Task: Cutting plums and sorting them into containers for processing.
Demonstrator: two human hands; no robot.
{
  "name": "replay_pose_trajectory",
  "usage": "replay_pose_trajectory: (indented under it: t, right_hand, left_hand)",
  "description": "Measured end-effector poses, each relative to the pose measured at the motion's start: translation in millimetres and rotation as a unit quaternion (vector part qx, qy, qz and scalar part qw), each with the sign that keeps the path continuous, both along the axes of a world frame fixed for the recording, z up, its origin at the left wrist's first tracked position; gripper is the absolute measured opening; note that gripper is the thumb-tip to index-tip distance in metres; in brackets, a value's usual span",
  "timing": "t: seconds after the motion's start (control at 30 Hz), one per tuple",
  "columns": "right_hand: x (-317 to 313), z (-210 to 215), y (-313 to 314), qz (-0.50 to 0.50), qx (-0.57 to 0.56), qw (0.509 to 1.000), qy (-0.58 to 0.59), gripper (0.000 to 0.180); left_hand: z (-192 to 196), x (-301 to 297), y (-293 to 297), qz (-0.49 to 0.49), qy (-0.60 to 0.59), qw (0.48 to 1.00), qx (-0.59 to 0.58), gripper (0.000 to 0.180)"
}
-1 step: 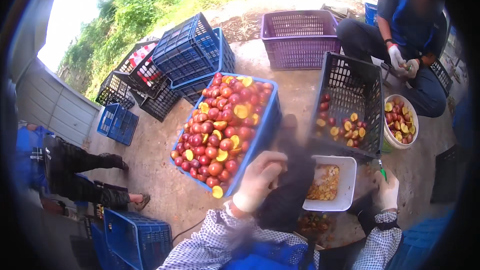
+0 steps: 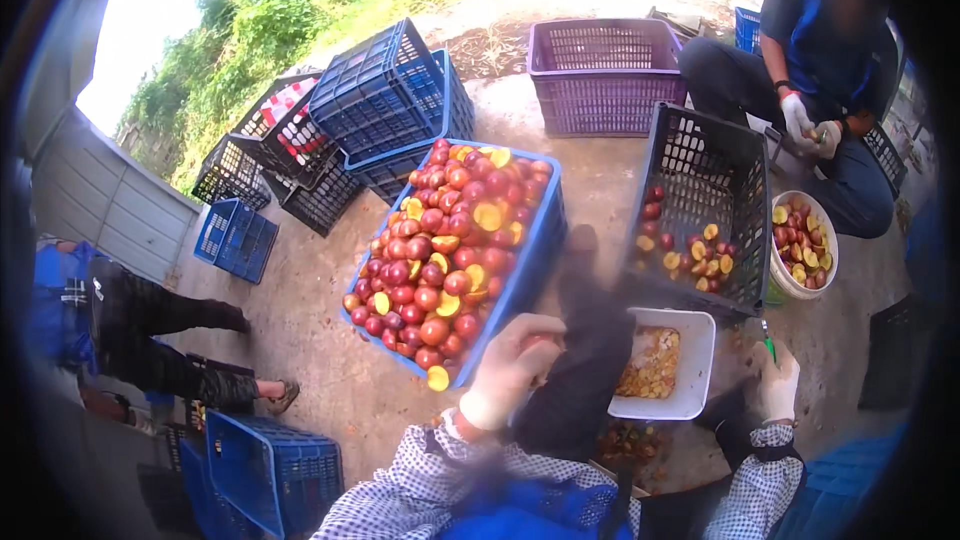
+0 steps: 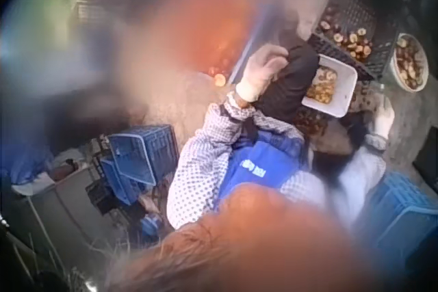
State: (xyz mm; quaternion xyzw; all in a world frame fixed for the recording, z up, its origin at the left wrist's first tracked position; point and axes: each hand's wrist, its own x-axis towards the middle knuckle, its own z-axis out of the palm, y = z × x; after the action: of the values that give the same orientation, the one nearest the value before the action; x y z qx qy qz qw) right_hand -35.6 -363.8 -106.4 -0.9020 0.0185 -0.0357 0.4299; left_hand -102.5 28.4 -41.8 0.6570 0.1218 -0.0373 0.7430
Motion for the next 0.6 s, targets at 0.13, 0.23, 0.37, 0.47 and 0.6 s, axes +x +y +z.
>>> replay_pose_trajectory:
  t: [0.13,0.23,0.37,0.47,0.6]
  right_hand:
    - [-16.4,-19.2,12.3,-0.059,0.034,0.996,0.058,0.024]
    - [-34.4,-25.1,30.5,-0.056,0.057,0.988,0.131,0.023]
    - [-59.9,-10.5,66.8,-0.08,0.076,0.975,0.192,0.02]
    - [-78.5,-17.4,79.3,-0.058,0.092,0.972,0.206,0.018]
    - [-93.6,-37.2,86.7,-0.039,0.038,0.979,0.197,0.021]
  left_hand:
    - [-45.4,-82.7,40.9,0.113,0.012,0.984,0.137,0.04]
    - [-56.2,-104.7,85.0,0.252,0.058,0.924,0.283,0.051]
    - [-74.9,-89.5,141.3,0.311,0.003,0.845,0.435,0.056]
    - [-88.4,-81.9,180.7,0.363,-0.049,0.791,0.49,0.054]
    - [-80.2,-56.3,231.5,0.407,-0.014,0.766,0.497,0.057]
